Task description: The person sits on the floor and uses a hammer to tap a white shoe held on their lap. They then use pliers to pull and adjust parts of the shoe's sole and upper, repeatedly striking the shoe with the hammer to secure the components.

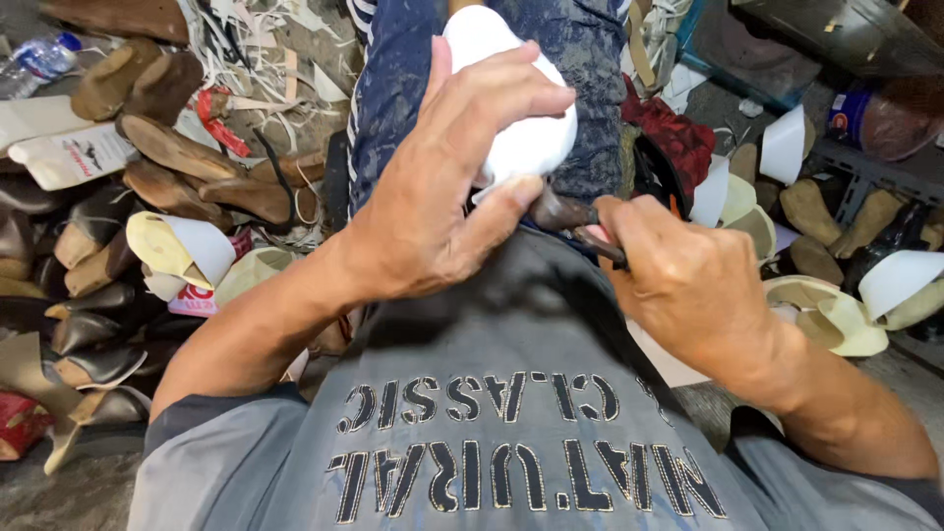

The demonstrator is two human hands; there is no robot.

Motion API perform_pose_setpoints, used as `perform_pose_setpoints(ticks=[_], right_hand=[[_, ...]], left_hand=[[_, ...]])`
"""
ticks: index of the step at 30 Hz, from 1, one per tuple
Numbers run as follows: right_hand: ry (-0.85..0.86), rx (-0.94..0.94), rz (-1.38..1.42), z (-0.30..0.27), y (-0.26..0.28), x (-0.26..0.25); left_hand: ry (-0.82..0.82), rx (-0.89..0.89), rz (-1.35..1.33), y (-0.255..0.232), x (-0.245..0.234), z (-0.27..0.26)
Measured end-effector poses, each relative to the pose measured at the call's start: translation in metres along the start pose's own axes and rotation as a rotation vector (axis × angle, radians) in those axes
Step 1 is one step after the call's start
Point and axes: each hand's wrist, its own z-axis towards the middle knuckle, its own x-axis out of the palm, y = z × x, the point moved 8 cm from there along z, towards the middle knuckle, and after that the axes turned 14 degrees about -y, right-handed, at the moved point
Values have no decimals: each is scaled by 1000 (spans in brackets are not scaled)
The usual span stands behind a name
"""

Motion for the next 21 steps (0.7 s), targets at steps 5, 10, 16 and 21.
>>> perform_pose_setpoints(ticks=[5,10,16,21], right_hand=[[-112,-81,-87,20,5,-3],[-116,-153,61,56,10,-12],[-13,-78,464,81,1,5],[-289,-146,381,79,14,16]], left_hand=[[-42,19,-72,-8,-22,15],[-78,20,-11,4,-37,20],[-135,-37,24,11,-54,28],[-169,-91,5,16,-61,31]])
